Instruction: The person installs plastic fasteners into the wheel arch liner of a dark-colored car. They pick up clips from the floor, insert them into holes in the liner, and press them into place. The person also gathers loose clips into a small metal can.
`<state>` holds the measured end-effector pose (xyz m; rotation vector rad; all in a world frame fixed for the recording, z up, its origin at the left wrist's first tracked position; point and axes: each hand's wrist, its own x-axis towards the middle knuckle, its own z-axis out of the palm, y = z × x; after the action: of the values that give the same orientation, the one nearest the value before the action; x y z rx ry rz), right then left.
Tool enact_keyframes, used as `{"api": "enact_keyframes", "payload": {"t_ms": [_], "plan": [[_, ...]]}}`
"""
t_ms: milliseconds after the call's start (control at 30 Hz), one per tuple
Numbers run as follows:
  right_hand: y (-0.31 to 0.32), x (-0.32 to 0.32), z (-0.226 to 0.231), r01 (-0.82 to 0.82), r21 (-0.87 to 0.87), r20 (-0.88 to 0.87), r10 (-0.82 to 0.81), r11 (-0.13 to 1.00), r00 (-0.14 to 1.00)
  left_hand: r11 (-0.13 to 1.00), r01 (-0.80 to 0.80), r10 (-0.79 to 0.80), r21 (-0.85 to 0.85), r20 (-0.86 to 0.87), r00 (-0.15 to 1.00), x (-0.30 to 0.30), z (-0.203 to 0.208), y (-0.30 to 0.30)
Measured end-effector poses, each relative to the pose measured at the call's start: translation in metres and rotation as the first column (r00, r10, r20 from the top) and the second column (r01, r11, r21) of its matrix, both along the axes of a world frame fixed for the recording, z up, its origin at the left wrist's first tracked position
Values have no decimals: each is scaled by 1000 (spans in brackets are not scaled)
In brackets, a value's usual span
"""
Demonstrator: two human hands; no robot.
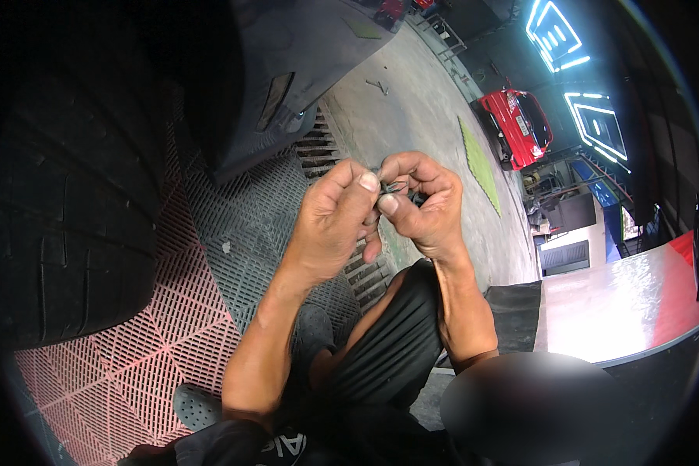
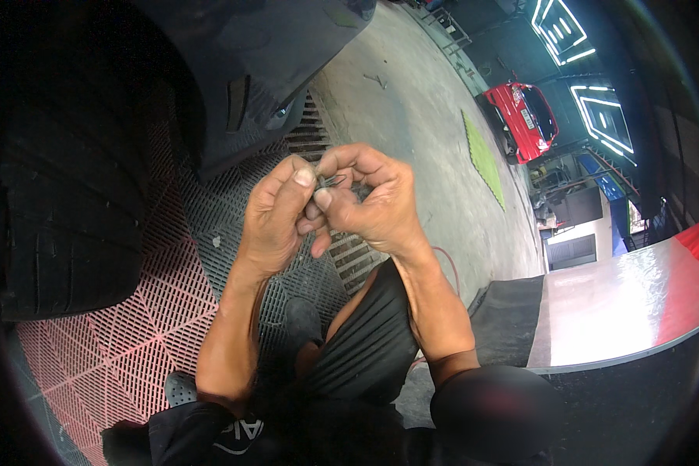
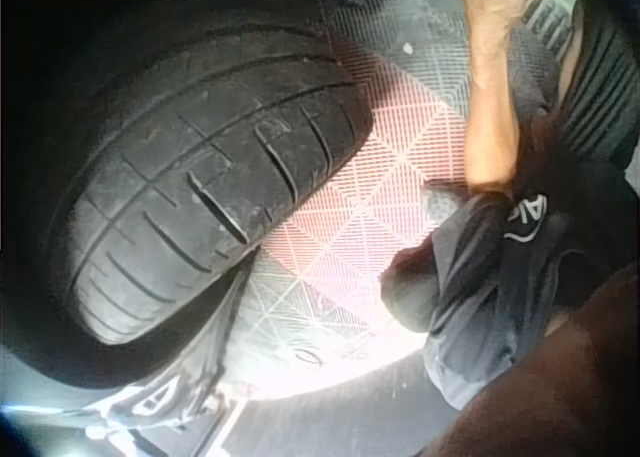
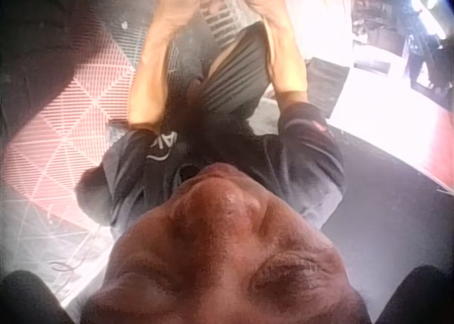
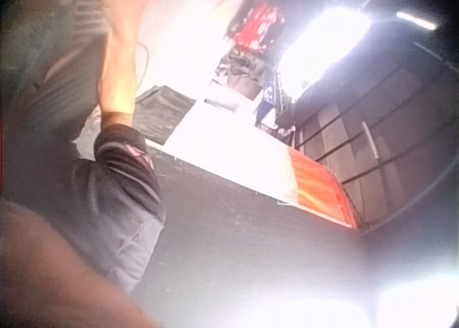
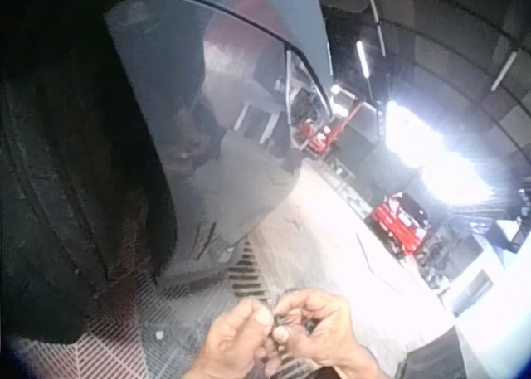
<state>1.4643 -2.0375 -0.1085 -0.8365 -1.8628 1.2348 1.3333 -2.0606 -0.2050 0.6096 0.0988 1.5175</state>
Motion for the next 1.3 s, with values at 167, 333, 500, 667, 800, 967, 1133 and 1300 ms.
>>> {"api": "enact_keyframes", "payload": {"t_ms": [167, 333, 500, 667, 800, 967, 1133, 1300], "plan": [[6, 11, -6, -5, 206, 90, -14, 978, 996, 993, 109, -114, 53, 90, 989, -3, -3, 1], [7, 7, 0, 32, 272, 282, -111, 962, 953, 1000, -21, 23, -16, 152, 988, 5, -10, 9], [10, -2, -1, 74, 263, 385, -175, 962, 906, 992, -100, 110, -80, 143, 984, -2, -14, 16], [17, 9, -20, 206, 244, 279, -272, 948, 921, 995, -18, 40, -94, 231, 972, -1, -22, 16], [23, -2, -23, 236, 224, 288, -296, 946, 911, 988, -141, 151, -59, 253, 956, -4, -24, 12], [26, -19, -32, 208, 139, 266, -239, 968, 934, 986, -163, 166, -32, 255, 953, -12, -42, 16], [20, -52, -49, 183, 284, 288, -266, 941, 920, 978, -185, 206, -98, 300, 932, -24, -56, 18], [14, -77, -55, 227, 131, 278, -255, 965, 926, 932, -287, 341, -222, 267, 901, -36, -52, 10]]}}
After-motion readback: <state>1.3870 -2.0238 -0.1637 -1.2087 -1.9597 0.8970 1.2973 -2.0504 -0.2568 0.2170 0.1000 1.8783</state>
